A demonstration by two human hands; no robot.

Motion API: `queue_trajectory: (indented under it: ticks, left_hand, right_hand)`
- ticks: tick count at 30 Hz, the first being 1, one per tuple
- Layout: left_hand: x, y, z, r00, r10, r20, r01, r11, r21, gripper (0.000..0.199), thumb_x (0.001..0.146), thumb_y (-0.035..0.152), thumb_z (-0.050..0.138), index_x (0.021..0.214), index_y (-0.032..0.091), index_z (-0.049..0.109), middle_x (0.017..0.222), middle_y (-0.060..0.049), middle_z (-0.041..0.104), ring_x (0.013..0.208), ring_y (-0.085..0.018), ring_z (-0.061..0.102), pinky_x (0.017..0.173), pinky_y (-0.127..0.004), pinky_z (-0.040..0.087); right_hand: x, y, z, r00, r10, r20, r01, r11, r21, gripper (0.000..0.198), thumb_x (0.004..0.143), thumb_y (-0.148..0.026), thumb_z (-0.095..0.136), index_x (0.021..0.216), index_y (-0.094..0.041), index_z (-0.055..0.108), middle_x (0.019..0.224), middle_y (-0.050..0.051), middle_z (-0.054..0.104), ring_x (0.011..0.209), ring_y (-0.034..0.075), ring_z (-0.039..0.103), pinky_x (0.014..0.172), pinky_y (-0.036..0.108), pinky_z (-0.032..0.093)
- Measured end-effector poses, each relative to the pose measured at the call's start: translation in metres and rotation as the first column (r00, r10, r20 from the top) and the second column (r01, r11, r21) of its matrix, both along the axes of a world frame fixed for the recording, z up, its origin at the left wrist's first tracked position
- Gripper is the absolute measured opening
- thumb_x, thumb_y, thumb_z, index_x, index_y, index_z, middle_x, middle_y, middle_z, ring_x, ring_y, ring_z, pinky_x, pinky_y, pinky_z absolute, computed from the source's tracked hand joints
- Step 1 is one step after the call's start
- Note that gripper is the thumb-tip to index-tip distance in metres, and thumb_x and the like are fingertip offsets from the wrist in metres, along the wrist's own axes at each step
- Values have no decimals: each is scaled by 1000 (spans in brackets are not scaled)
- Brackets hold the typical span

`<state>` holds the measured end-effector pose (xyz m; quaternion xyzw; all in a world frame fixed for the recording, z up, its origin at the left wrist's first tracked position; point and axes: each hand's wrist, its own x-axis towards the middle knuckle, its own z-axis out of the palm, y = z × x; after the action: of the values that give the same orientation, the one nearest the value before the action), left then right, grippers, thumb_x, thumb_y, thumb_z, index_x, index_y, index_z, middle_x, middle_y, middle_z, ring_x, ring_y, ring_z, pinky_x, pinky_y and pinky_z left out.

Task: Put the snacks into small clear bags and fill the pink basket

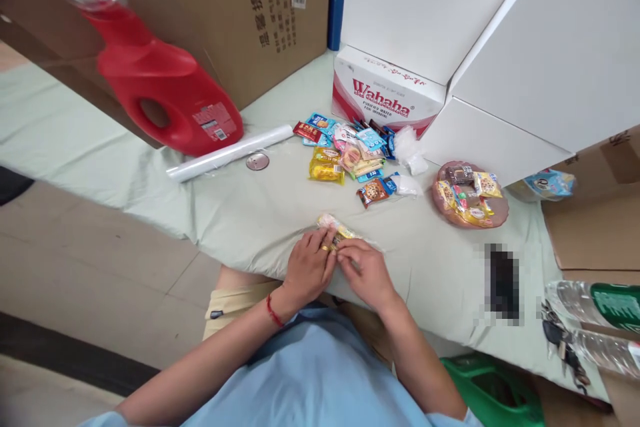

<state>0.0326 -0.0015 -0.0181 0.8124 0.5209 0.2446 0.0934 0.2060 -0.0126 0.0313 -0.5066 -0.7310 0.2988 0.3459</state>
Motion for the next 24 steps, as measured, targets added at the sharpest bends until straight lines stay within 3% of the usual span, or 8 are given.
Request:
queue_trajectory:
  ticks: [1,3,5,6,10,14,18,24]
  left_hand:
    - [1,-1,-1,998,2,-58,-1,1000,7,54,104,31,51,155,12,51,141,-19,66,122,-33,62,93,-47,52]
    - [2,-2,-1,991,0,-132,2,1000,18,59,103,34,54,157,11,48,146,-20,65,126,-34,60,92,-47,50]
    - [4,-2,0,987,-4,-161,7,1000,16,61,103,36,56,158,12,49,149,-19,63,129,-34,59,94,-47,49]
    - [5,-2,0,986,-3,-165,5,1000,11,61,102,36,56,158,12,49,150,-19,63,129,-34,59,94,-47,49]
    - [5,-1,1,987,-9,-161,7,1000,-13,60,103,34,56,159,13,48,150,-19,63,131,-34,59,95,-47,48]
    - [4,0,1,987,-15,-161,12,1000,-19,60,104,32,53,160,12,46,149,-19,63,129,-33,59,94,-47,47]
    - [3,1,0,991,-24,-131,21,999,-30,61,103,31,56,160,13,46,147,-19,64,125,-33,60,92,-46,47]
    - [-3,0,7,999,-37,-33,34,997,-75,68,99,38,59,161,16,45,148,-18,64,123,-34,59,97,-49,45]
  right_hand:
    - [10,-3,2,990,-140,-16,140,990,-1,21,105,-31,56,102,-24,75,107,8,76,98,21,71,88,37,59]
    - [29,-6,2,902,-431,13,430,902,37,25,105,-41,57,106,-23,74,104,9,74,94,23,69,83,37,58]
    - [42,-7,-4,814,-578,61,575,816,56,38,102,-52,57,120,-20,70,111,13,74,99,25,69,83,40,59]
    - [46,-7,-9,807,-585,81,585,810,26,48,101,-55,58,130,-19,66,114,15,74,101,26,70,83,40,59]
    - [40,-15,-23,873,-471,124,487,845,-223,72,94,-59,66,152,-18,51,100,9,77,79,24,72,69,35,59]
    - [22,-29,-18,889,-459,6,435,839,-327,50,98,-53,63,138,-22,65,72,-2,68,57,18,62,57,30,55]
    - [18,-34,0,930,-366,-18,351,903,-249,32,104,-43,55,120,-24,75,84,3,71,58,16,63,56,29,57]
    - [36,-34,30,970,-19,242,28,999,-36,29,106,-29,52,122,-26,76,96,8,73,84,21,73,77,35,63]
